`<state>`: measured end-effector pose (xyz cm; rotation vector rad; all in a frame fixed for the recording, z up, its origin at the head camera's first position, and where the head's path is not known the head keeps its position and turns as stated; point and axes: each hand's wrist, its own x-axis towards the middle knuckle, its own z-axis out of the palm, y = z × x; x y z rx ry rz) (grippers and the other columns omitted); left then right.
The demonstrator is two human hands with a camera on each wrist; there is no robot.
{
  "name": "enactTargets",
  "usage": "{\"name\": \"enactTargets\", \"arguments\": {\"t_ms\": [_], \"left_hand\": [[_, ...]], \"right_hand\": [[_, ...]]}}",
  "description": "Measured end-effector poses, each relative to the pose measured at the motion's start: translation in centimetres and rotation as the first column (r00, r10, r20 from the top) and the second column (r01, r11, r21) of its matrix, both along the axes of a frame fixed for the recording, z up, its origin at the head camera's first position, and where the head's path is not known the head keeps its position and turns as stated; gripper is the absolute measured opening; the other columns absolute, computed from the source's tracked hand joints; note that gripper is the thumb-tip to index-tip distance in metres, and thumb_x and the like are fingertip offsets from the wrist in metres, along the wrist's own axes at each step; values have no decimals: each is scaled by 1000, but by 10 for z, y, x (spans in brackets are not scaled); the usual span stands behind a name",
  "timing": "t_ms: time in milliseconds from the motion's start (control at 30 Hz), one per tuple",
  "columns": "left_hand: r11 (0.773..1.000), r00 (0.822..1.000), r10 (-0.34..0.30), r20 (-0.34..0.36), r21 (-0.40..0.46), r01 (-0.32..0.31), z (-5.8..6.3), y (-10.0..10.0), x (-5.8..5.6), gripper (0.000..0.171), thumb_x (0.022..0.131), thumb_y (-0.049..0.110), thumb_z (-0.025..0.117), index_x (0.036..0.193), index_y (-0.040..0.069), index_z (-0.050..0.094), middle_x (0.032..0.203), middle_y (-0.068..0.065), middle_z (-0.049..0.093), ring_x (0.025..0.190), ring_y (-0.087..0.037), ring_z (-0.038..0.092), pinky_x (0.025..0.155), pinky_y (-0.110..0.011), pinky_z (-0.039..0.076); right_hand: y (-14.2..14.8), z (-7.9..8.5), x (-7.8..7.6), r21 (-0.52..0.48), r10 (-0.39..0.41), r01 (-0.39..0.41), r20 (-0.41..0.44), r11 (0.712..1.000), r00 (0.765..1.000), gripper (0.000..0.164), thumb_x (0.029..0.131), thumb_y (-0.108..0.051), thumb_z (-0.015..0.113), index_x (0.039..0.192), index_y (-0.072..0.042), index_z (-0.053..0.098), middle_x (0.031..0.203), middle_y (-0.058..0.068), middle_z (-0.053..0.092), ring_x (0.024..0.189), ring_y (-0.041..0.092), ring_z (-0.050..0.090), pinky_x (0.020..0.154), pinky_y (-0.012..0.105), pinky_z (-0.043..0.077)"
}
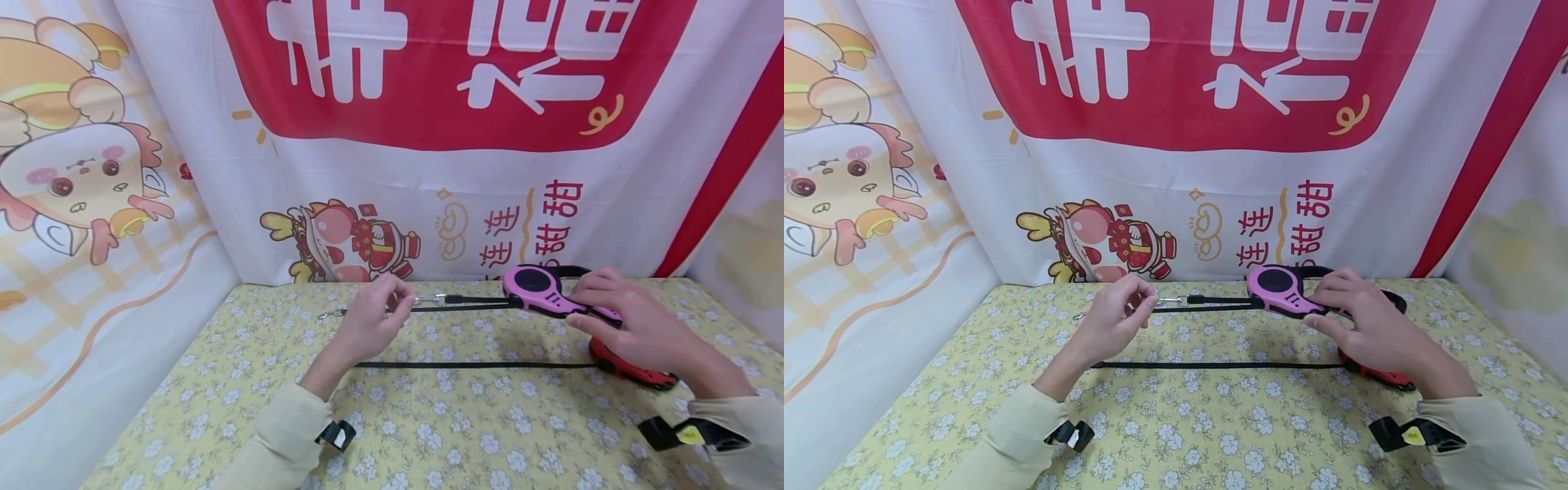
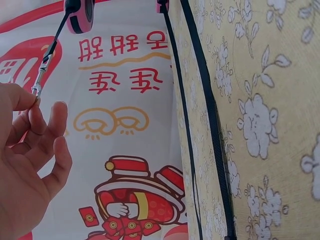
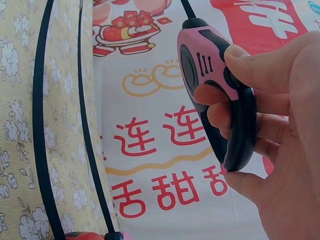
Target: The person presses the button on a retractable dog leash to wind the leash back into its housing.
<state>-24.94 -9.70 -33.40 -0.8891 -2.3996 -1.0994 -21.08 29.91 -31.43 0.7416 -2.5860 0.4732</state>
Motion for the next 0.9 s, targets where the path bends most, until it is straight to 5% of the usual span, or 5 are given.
{"name": "enactTargets", "arguments": {"t_ms": [367,900], "left_hand": [[1000,1000,4,14,-15,-4,1,2,3,4,104,13,62,103,10,64,95,-2,64,83,-11,60,72,-23,55],[999,1000,2,9,-44,-1,2,5,6,5,100,13,60,98,10,63,92,-2,63,80,-11,58,72,-23,52]], "right_hand": [[-6,0,3,18,12,-12,-21,1000,1000,28,92,-20,82,118,-9,80,117,2,72,111,15,55,89,49,54],[-14,1,5,34,24,-25,14,999,1000,28,95,-23,79,120,-11,80,120,1,71,114,15,55,91,51,53]]}}
